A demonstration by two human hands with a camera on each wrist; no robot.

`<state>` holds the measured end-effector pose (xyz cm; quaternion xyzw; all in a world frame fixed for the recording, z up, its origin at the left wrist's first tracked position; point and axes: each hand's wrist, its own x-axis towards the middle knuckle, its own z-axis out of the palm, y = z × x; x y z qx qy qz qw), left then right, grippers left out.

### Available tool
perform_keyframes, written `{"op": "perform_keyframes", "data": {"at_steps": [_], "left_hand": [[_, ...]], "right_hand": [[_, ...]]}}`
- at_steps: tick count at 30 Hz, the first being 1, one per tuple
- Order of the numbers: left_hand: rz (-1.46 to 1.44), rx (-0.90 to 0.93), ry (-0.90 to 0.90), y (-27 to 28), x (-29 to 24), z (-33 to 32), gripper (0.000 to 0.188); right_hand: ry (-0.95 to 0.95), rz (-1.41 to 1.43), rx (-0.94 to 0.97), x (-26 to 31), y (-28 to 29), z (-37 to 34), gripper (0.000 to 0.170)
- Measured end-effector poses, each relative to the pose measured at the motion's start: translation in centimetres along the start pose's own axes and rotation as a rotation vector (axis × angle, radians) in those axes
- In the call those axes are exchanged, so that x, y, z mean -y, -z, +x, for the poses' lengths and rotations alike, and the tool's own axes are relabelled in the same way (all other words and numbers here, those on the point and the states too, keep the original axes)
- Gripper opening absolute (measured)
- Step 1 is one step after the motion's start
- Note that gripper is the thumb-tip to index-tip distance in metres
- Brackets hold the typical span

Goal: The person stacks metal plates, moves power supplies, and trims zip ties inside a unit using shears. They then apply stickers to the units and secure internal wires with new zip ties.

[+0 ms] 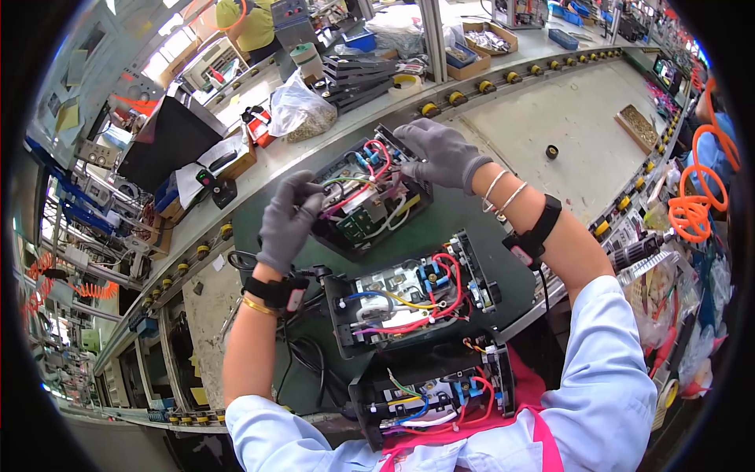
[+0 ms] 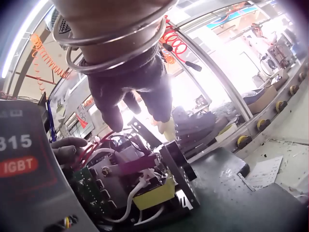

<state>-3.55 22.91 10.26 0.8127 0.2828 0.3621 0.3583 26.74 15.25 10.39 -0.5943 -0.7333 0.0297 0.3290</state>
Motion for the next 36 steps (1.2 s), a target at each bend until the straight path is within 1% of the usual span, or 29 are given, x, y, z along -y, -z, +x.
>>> {"op": "perform_keyframes", "data": {"at_steps": [1, 4, 5, 8, 9, 12, 13, 15, 16, 18, 21, 22, 24, 25, 28, 31, 34, 36], "left_hand": [[0.034, -0.030, 0.010, 0.3, -0.2, 0.0, 0.037], [0.159, -0.044, 0.054, 1.1, -2.0, -0.6, 0.036], [0.239, -0.050, 0.021, 1.2, -2.2, -0.8, 0.034], [0.333, -0.013, -0.095, 1.2, -1.6, -1.6, 0.031], [0.409, 0.020, -0.093, 1.2, -2.1, -1.8, 0.032], [0.655, 0.064, -0.215, 1.0, -3.9, -2.2, 0.035], [0.654, 0.020, -0.182, 1.0, -3.9, -2.5, 0.042], [0.558, -0.038, -0.110, 1.1, -4.0, -3.4, 0.046], [0.512, -0.067, -0.074, 1.3, -4.1, -3.7, 0.048], [0.572, -0.049, -0.112, 1.8, -3.4, -4.1, 0.054], [0.729, -0.031, -0.219, 1.4, -3.4, -4.0, 0.061], [0.792, -0.024, -0.265, 1.0, -3.7, -3.7, 0.063], [0.867, 0.031, -0.272, 0.4, -4.4, -2.9, 0.066], [0.904, 0.057, -0.277, 0.0, -4.6, -2.6, 0.068], [0.960, 0.059, -0.255, -1.1, -4.1, -1.9, 0.063], [0.857, -0.011, -0.150, -1.9, -3.9, -1.9, 0.055], [0.786, -0.032, -0.115, -1.9, -3.6, -2.2, 0.048], [0.743, -0.043, -0.115, -1.9, -3.6, -2.4, 0.046]], "right_hand": [[0.118, 0.058, -0.090, -0.3, -0.5, -0.3, 0.042], [0.259, -0.074, -0.274, 0.2, -1.6, -1.1, 0.032], [0.236, -0.079, -0.233, 0.5, -1.8, -1.4, 0.035], [0.252, -0.177, -0.273, 1.7, -2.5, -2.2, 0.044], [0.207, -0.171, -0.240, 1.7, -3.0, -2.3, 0.051], [0.141, -0.201, -0.297, 1.6, -4.2, -2.3, 0.051], [0.140, -0.197, -0.296, 1.6, -4.3, -2.4, 0.051], [0.140, -0.183, -0.296, 1.6, -4.6, -2.3, 0.052], [0.199, -0.170, -0.306, 1.5, -4.8, -2.1, 0.051], [0.318, -0.146, -0.324, 0.8, -5.1, -1.6, 0.050], [0.447, -0.174, -0.302, 1.6, -6.2, -0.4, 0.048], [0.427, -0.166, -0.283, 2.0, -6.1, -0.2, 0.044], [0.389, -0.155, -0.245, 2.7, -5.6, 0.1, 0.037], [0.404, -0.126, -0.255, 3.0, -5.7, 0.5, 0.036], [0.419, -0.091, -0.156, 3.5, -6.3, 1.3, 0.038], [0.312, -0.001, 0.040, 3.6, -5.5, 2.3, 0.050], [0.338, -0.037, 0.072, 3.6, -5.8, 2.7, 0.054], [0.246, 0.028, 0.154, 3.8, -5.2, 3.1, 0.055]]}}
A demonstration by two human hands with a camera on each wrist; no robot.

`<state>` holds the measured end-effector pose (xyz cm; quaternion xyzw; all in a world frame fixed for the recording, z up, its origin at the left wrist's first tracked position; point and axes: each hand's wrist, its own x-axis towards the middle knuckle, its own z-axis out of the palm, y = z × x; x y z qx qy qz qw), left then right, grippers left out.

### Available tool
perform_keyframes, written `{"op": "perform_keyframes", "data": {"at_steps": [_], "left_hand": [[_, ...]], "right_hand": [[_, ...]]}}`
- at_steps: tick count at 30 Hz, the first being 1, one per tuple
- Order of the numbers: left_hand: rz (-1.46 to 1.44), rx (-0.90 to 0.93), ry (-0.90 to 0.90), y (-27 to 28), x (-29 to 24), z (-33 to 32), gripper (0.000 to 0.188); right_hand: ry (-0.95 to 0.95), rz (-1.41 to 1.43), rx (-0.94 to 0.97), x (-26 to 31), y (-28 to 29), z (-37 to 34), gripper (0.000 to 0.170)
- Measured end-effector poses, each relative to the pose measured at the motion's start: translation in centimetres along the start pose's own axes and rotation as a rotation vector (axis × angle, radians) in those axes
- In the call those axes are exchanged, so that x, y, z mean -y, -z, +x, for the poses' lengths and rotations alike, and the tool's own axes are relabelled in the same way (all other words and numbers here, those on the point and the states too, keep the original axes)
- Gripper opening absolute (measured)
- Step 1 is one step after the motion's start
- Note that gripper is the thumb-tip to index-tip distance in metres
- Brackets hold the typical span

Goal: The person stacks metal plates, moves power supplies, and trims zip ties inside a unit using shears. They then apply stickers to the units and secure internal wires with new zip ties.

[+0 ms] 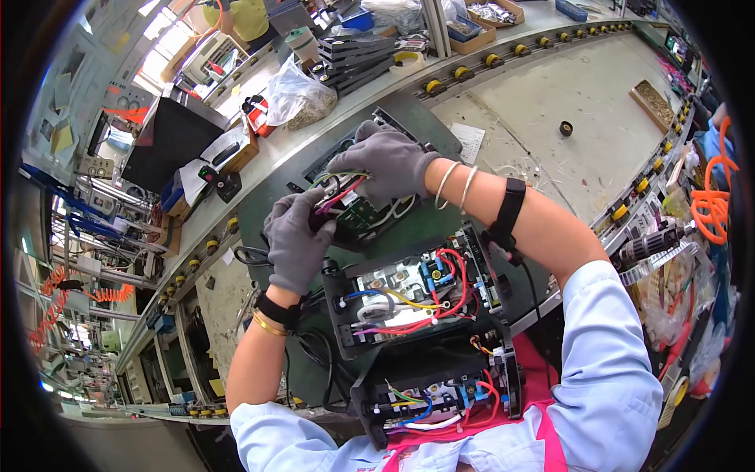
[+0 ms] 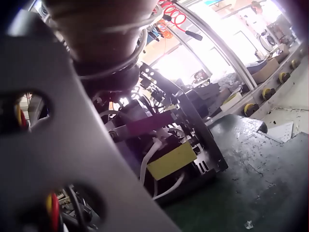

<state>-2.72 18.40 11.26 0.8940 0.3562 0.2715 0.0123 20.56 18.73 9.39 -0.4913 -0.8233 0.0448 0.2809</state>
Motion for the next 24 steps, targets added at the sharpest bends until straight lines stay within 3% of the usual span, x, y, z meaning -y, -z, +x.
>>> {"op": "perform_keyframes", "data": {"at_steps": [1, 4, 9, 20, 24], "left_hand": [[-0.021, -0.008, 0.003, 0.0, 0.0, 0.0, 0.045], [-0.078, 0.000, -0.013, 0.2, 0.2, 0.0, 0.044], [-0.064, -0.028, -0.004, -0.4, 0.2, -0.2, 0.044], [-0.269, -0.107, -0.007, -1.6, 1.5, -0.4, 0.041], [-0.307, -0.143, -0.064, -1.8, 1.5, -0.9, 0.040]], "right_hand": [[-0.042, 0.039, 0.037, 0.1, 0.3, 0.2, 0.056], [0.108, 0.009, -0.060, -0.2, -0.9, 0.1, 0.055], [-0.019, 0.167, 0.119, -0.4, 0.4, 0.3, 0.062], [0.003, 0.243, 0.115, -0.6, 0.1, 0.2, 0.062], [0.003, 0.254, 0.104, -0.4, 0.9, 0.0, 0.051]]}}
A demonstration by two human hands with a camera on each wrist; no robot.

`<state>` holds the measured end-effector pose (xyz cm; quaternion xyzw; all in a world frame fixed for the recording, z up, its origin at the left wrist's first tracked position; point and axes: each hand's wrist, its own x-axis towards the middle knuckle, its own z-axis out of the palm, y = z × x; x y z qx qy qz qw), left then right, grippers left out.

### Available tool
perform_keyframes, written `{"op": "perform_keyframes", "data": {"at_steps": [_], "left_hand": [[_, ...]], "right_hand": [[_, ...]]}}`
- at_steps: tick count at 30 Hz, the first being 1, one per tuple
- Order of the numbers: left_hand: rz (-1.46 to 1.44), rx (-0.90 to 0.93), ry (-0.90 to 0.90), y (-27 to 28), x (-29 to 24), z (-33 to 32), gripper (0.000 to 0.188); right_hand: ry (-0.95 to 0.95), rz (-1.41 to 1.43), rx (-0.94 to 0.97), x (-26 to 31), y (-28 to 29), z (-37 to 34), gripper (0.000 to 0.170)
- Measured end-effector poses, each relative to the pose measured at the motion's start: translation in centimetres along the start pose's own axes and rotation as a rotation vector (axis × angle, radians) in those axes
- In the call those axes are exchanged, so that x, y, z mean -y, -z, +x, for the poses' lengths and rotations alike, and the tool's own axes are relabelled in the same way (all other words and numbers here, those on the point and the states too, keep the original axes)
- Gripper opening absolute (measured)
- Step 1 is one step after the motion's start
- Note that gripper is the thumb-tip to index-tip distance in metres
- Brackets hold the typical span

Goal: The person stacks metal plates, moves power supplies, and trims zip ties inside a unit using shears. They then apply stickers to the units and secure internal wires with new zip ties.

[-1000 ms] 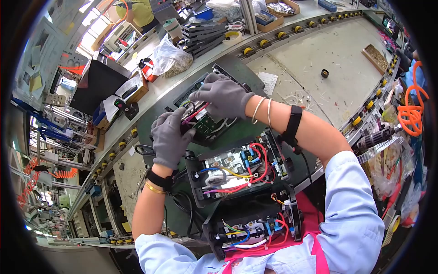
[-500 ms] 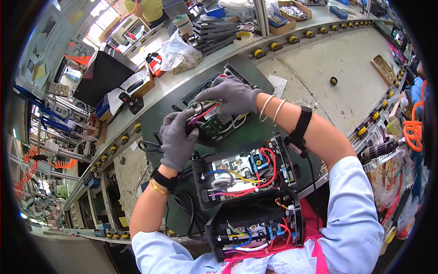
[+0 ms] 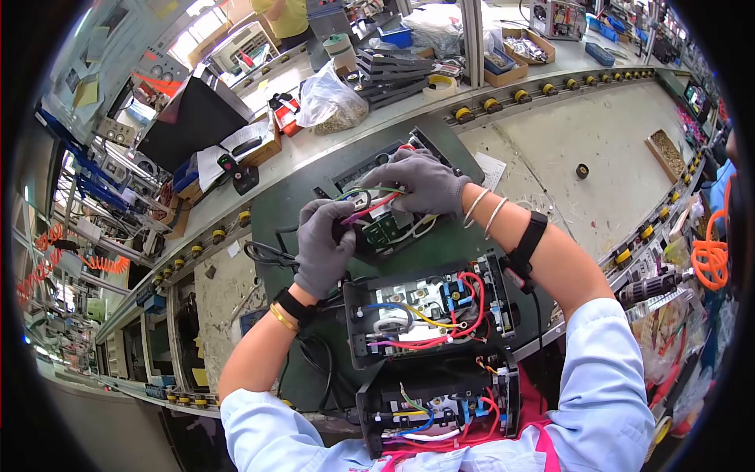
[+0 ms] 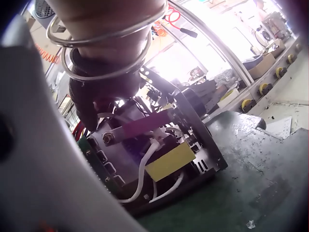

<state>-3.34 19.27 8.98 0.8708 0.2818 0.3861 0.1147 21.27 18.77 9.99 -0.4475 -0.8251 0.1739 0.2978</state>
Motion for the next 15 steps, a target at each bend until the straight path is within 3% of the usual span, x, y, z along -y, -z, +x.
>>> {"op": "perform_keyframes", "data": {"at_steps": [5, 9, 11, 15], "left_hand": [[-0.144, 0.058, 0.047, 0.0, 0.8, 0.1, 0.041], [-0.150, 0.121, -0.040, 0.4, 0.7, 0.7, 0.045], [-0.088, 0.173, -0.114, 0.9, 0.5, 1.3, 0.049], [-0.112, 0.209, -0.055, 1.2, 0.6, 1.4, 0.050]], "right_hand": [[0.033, 0.058, -0.069, -0.5, -0.5, 0.1, 0.041], [0.002, 0.222, -0.050, -0.9, -0.4, -0.1, 0.036], [0.048, 0.160, -0.046, -1.2, -0.2, 0.2, 0.032], [0.104, -0.004, -0.089, 0.1, -0.3, 0.1, 0.027]]}}
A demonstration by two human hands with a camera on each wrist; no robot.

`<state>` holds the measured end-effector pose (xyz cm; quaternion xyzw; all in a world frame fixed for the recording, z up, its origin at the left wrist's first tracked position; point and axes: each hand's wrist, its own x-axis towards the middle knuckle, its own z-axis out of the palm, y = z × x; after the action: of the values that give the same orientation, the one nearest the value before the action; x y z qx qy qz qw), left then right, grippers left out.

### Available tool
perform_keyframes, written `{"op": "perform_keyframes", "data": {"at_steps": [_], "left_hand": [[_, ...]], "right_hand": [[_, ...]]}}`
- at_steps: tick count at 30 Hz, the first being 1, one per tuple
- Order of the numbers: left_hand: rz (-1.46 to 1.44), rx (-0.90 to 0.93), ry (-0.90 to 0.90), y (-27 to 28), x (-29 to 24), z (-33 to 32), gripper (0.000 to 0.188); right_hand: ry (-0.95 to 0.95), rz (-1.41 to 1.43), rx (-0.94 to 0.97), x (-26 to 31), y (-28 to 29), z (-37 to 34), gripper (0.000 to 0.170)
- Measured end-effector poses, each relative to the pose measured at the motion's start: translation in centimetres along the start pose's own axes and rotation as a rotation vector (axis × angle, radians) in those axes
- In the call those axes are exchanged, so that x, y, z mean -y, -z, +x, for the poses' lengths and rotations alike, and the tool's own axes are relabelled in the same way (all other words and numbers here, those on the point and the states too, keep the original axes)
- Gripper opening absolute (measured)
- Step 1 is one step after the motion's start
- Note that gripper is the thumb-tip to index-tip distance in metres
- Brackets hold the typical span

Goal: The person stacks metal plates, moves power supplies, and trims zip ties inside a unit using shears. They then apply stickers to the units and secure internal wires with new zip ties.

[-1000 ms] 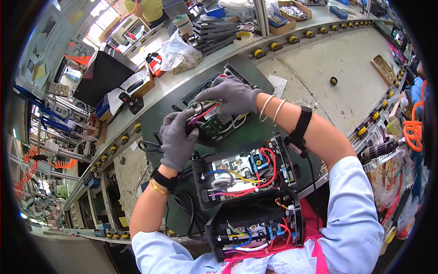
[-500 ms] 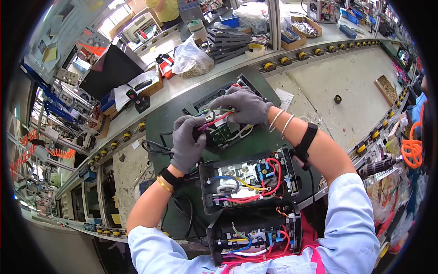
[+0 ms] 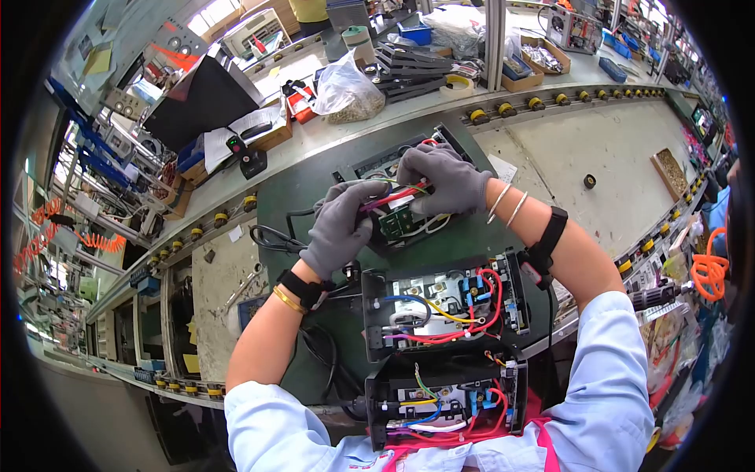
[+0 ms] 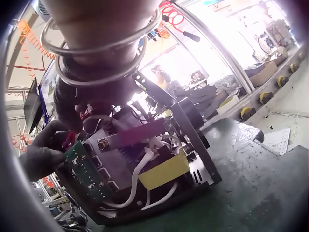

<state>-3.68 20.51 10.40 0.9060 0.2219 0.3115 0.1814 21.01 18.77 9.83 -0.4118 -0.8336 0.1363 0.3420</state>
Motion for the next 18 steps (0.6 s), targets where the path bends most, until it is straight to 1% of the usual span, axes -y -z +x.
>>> {"op": "perform_keyframes", "data": {"at_steps": [1, 4, 7, 10, 13, 14, 16, 17, 18], "left_hand": [[0.009, -0.005, -0.002, -0.1, 0.2, -0.1, 0.050], [0.021, -0.009, -0.010, -0.2, 0.6, -0.3, 0.050], [0.005, -0.002, -0.002, -0.1, 0.9, -0.3, 0.051], [0.019, 0.005, 0.001, -0.1, 1.0, -0.1, 0.051], [0.034, 0.018, -0.015, -0.4, 1.3, 0.0, 0.050], [0.042, 0.027, -0.011, -0.5, 1.3, -0.1, 0.049], [0.101, 0.060, -0.022, -0.3, 1.4, -0.1, 0.050], [0.055, 0.074, 0.011, 0.0, 1.3, -0.2, 0.051], [0.009, 0.087, 0.044, 0.1, 1.0, -0.2, 0.052]], "right_hand": [[0.014, -0.016, -0.029, 0.1, 0.0, 0.0, 0.027], [-0.143, 0.043, 0.089, 0.7, 0.7, 0.7, 0.033], [-0.134, 0.103, 0.111, 0.3, 0.7, 0.9, 0.035], [-0.176, 0.005, 0.112, 0.2, 0.5, 1.7, 0.036], [-0.162, 0.097, 0.053, 1.1, 2.0, 1.1, 0.029], [-0.018, -0.036, -0.059, 1.7, 2.7, 0.6, 0.028], [-0.155, 0.146, -0.169, 3.2, 4.9, -0.9, 0.027], [-0.223, 0.242, -0.228, 4.0, 6.0, -2.1, 0.027], [-0.294, 0.349, -0.246, 4.5, 7.1, -3.7, 0.028]]}}
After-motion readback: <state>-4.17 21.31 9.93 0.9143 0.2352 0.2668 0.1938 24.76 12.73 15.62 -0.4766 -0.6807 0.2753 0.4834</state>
